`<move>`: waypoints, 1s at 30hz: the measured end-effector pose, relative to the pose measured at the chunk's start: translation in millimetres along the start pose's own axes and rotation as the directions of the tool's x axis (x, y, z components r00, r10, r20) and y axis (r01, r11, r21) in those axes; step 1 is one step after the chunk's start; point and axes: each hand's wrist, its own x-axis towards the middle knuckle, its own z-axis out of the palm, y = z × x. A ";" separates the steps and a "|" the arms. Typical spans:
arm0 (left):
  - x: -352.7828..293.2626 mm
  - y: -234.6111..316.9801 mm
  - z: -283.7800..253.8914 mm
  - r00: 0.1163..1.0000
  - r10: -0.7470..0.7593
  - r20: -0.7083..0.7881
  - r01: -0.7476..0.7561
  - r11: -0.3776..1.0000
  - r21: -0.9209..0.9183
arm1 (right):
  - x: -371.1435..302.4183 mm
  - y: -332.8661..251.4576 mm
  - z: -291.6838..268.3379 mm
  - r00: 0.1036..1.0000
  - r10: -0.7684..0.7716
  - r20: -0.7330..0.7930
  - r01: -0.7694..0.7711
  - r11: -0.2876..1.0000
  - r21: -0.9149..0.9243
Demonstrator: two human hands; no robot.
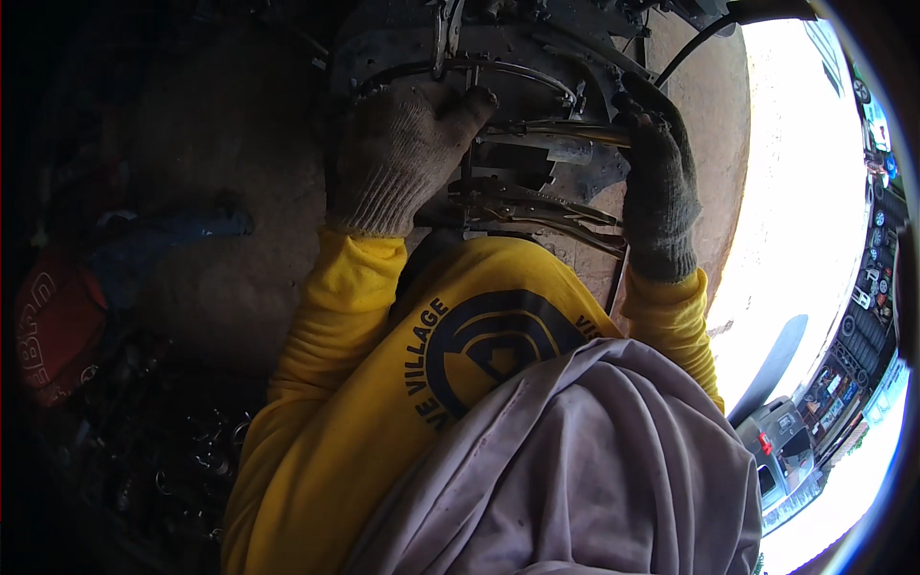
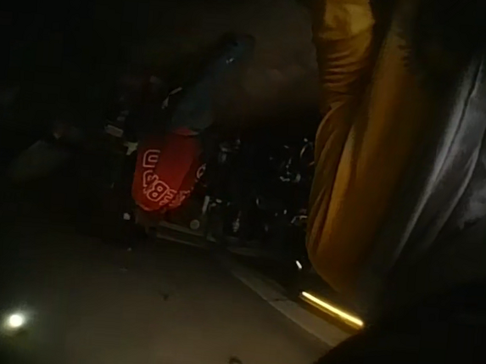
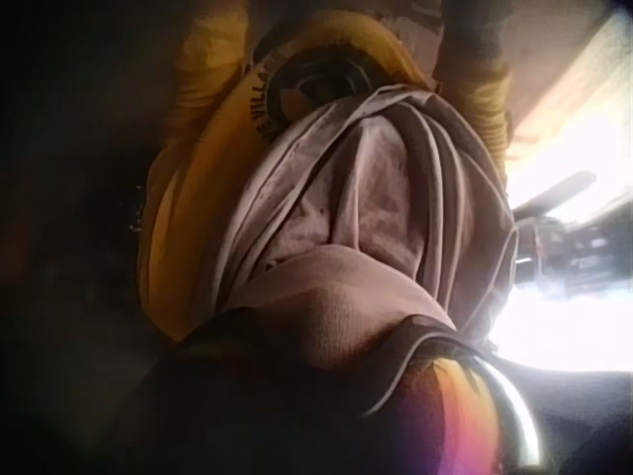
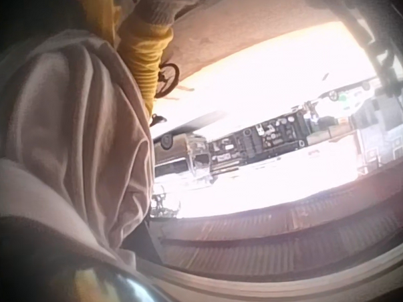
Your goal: The person positions and secures metal rods within a circular frame using clamps and then welds them into place with a welding torch.
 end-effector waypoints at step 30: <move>1.7 -14.9 13.4 0.978 0.054 -0.202 -0.120 0.935 -0.333 | 8.3 -11.3 -4.8 0.991 0.135 -0.023 -0.137 0.982 -0.133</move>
